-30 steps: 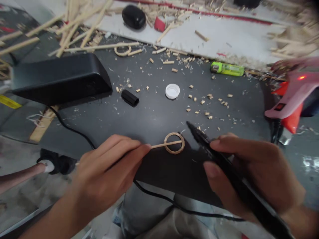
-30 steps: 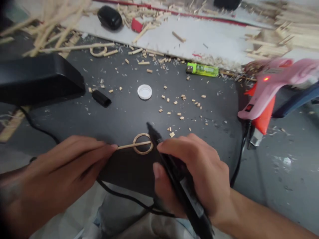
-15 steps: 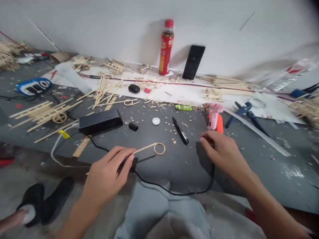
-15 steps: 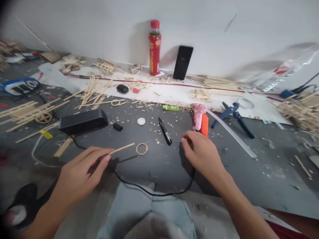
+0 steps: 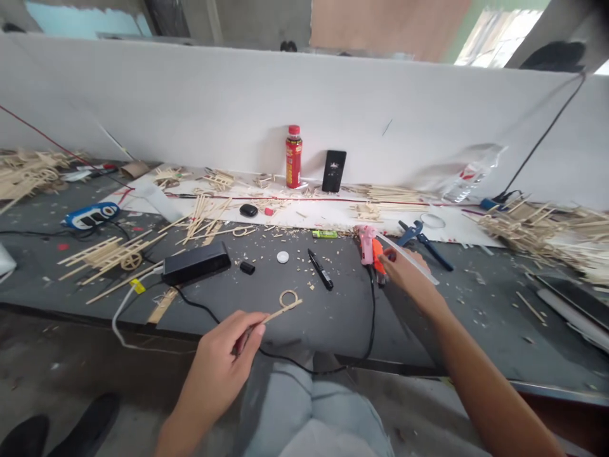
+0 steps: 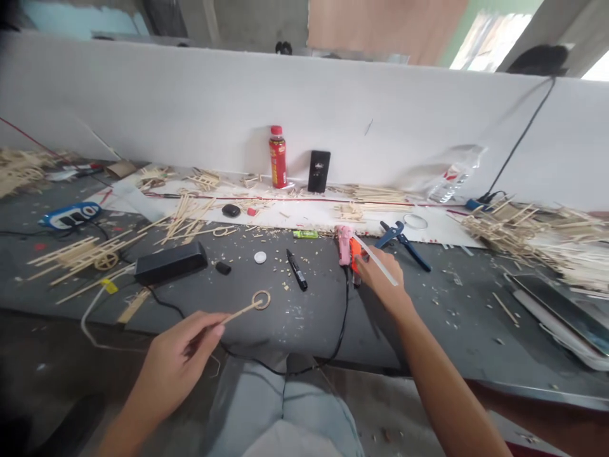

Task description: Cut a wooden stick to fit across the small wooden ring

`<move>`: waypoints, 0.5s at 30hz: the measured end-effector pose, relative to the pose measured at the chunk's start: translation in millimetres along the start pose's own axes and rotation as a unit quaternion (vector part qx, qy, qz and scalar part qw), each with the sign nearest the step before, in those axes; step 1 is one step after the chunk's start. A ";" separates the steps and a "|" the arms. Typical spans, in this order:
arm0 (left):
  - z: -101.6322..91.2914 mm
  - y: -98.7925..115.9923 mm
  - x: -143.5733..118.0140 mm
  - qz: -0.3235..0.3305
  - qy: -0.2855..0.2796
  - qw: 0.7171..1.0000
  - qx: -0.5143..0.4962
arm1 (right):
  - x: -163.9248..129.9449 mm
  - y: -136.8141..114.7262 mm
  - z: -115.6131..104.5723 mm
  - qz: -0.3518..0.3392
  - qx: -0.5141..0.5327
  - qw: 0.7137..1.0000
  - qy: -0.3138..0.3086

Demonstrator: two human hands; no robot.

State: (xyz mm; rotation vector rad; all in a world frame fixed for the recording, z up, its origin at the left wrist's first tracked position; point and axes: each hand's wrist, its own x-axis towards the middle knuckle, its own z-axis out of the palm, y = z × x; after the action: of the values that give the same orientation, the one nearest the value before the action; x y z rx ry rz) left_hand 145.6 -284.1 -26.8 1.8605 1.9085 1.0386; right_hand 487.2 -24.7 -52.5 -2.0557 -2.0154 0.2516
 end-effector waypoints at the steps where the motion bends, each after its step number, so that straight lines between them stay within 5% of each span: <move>1: 0.1 0.4 -0.4 -0.001 0.000 1.000 -0.003 | 4.9 2.8 -5.1 0.023 -0.005 1.000 0.002; 8: 3.3 -2.0 -1.6 -0.030 0.007 0.998 -0.052 | 44.4 32.1 -28.9 0.189 -0.041 0.981 -0.002; 15: 16.5 19.0 13.0 -0.006 0.011 0.997 -0.078 | 58.6 38.0 -14.9 0.216 -0.062 0.974 -0.035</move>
State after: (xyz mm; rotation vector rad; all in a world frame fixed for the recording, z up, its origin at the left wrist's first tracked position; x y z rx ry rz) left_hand 168.8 -268.6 -22.3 1.7556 1.7930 1.1719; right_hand 529.5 32.5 -46.5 -2.5855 -1.6306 0.2860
